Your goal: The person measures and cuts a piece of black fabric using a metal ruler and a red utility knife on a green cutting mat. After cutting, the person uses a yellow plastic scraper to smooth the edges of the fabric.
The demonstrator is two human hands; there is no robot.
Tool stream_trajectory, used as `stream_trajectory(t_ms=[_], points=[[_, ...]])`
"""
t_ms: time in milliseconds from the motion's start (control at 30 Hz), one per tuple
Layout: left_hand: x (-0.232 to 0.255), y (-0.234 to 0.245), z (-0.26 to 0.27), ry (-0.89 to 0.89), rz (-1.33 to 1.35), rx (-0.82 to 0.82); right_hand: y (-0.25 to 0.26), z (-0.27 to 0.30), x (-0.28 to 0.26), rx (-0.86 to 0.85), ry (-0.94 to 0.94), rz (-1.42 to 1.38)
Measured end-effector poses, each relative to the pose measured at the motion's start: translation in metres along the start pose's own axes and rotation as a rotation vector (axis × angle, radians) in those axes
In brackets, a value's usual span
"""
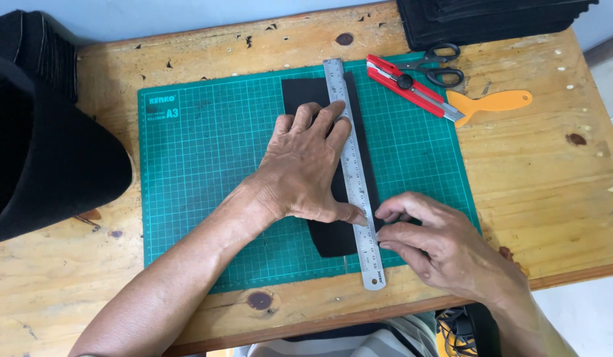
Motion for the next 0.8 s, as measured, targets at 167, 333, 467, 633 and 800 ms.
stream_trajectory(t_ms=[167,333,467,633,800], points=[[0.002,0.001,0.001,-0.001,-0.024,0.002,-0.002,0.004,-0.003,-0.006,0.006,0.055],[0.010,-0.001,0.003,0.006,-0.097,-0.044,-0.003,0.001,-0.005,-0.025,0.004,0.060],[0.010,-0.001,0.004,0.021,-0.093,-0.069,-0.002,0.002,-0.005,-0.032,-0.015,0.038],[0.011,-0.002,0.003,0.030,-0.101,-0.091,0.001,0.004,-0.010,-0.080,0.000,0.061],[0.011,0.000,0.003,0.032,-0.077,-0.103,-0.002,0.002,-0.009,-0.032,0.043,0.120]])
Point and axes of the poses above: each hand's wrist, its own z-axis away from the middle knuckle, its own y-axis out of the back of the hand, x = y × z, the point moved 2 cm from there along -z, towards the middle knuckle, and after that the axes turned 15 degrees about y, right-handed, at the moved point
